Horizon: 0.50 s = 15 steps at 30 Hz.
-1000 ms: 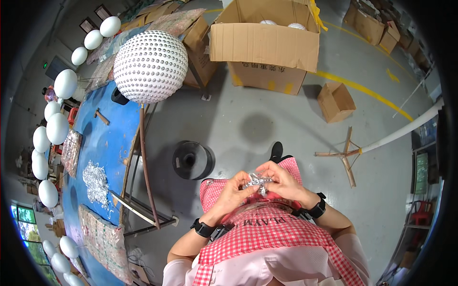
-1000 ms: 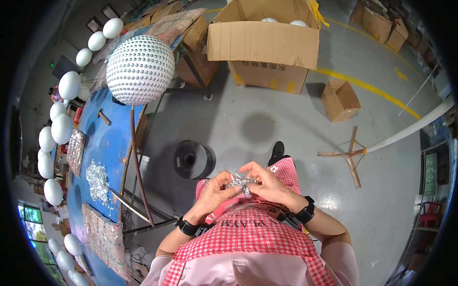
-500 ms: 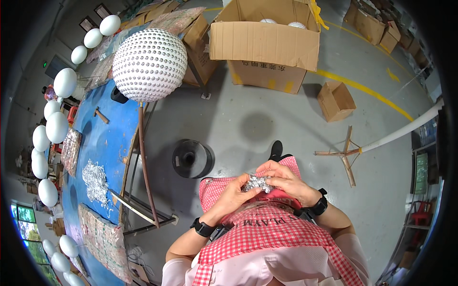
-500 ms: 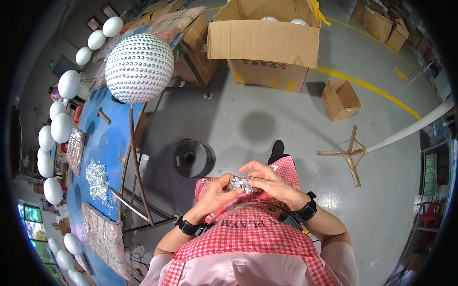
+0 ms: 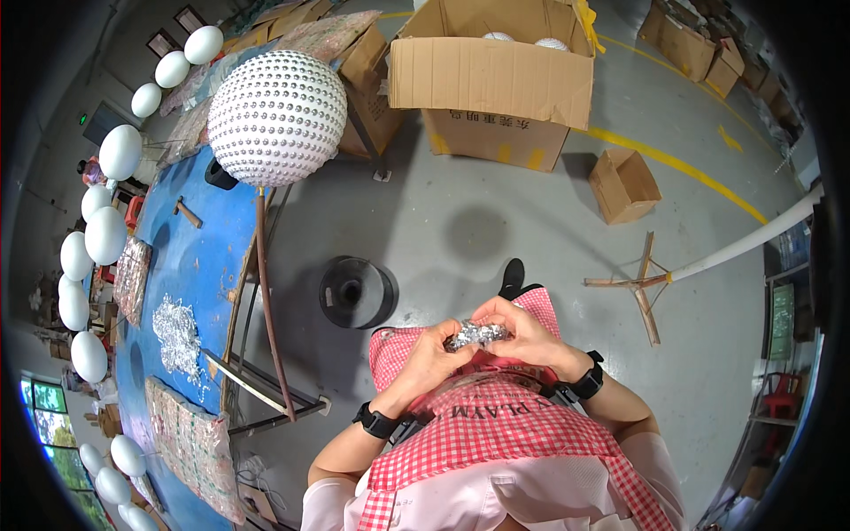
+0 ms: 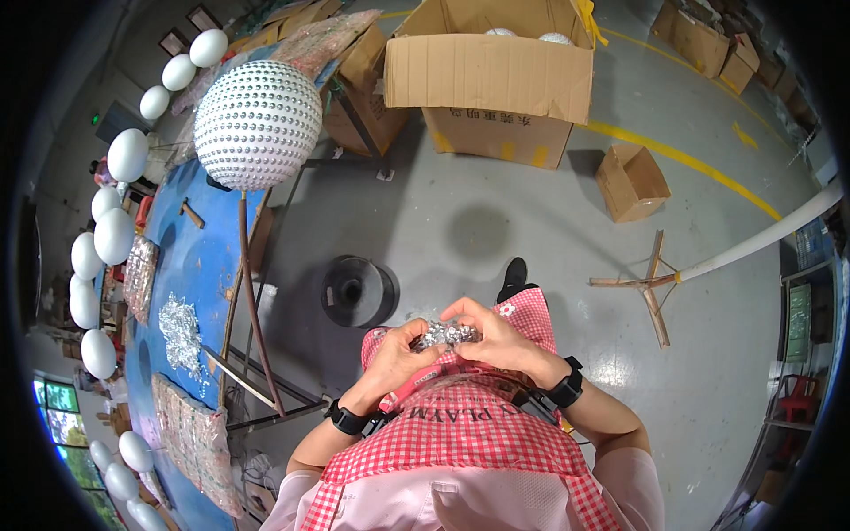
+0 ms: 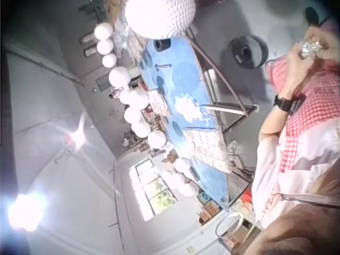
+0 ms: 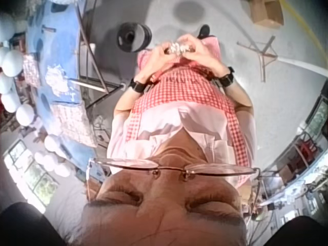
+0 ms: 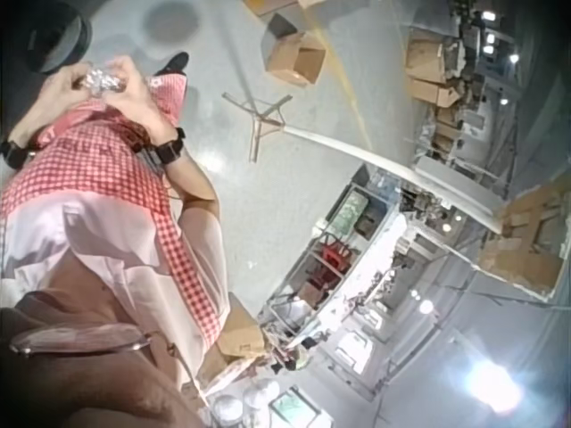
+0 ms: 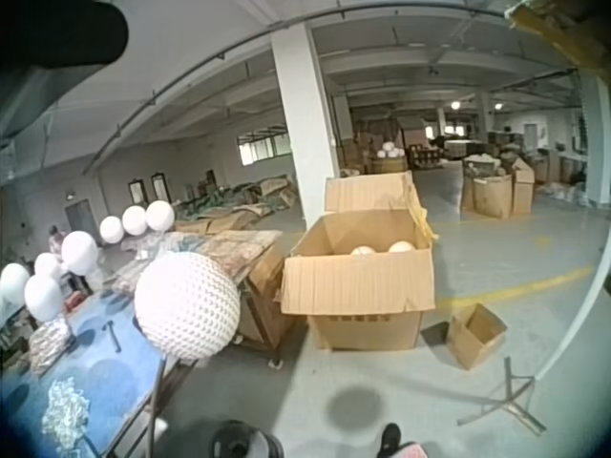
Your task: The person wraps a string of beads around a foam ball, pressing them into the surface. Then, they pick up a bundle of silver tinsel from the table and begin to untangle it.
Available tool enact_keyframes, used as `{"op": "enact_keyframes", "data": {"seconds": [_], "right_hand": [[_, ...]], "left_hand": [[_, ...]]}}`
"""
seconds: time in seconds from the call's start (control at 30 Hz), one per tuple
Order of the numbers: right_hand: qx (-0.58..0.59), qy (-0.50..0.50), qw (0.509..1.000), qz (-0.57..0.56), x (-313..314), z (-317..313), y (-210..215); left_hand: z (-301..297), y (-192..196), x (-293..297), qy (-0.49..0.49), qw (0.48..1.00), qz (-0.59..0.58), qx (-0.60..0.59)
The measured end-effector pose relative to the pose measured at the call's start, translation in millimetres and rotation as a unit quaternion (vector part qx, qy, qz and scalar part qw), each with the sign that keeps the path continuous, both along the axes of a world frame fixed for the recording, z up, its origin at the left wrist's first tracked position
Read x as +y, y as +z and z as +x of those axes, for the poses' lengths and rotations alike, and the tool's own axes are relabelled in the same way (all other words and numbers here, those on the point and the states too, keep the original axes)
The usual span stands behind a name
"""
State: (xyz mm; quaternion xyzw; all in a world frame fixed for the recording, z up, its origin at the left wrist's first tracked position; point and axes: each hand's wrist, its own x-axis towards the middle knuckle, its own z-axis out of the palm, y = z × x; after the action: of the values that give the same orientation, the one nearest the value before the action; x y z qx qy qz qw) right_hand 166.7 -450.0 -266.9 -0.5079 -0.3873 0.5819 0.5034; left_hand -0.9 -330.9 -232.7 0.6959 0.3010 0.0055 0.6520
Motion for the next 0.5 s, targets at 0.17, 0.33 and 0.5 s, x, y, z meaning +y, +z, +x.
{"op": "enact_keyframes", "data": {"seconds": [0.17, 0.33, 0.5], "right_hand": [[0.165, -0.003, 0.986, -0.032, 1.5, 3.8, 15.1], [0.203, 0.038, 0.975, -0.083, -1.0, 6.9, 27.4], [0.176, 0.033, 0.981, -0.070, -0.8, 6.2, 29.2]], "left_hand": [[-2.8, -11.9, 0.0, 0.001, 0.996, -0.071, -0.059], [-4.4, -9.9, 5.9, -0.012, 0.972, -0.224, -0.072], [-1.8, -5.1, -0.3, -0.026, 0.994, -0.102, -0.025]]}}
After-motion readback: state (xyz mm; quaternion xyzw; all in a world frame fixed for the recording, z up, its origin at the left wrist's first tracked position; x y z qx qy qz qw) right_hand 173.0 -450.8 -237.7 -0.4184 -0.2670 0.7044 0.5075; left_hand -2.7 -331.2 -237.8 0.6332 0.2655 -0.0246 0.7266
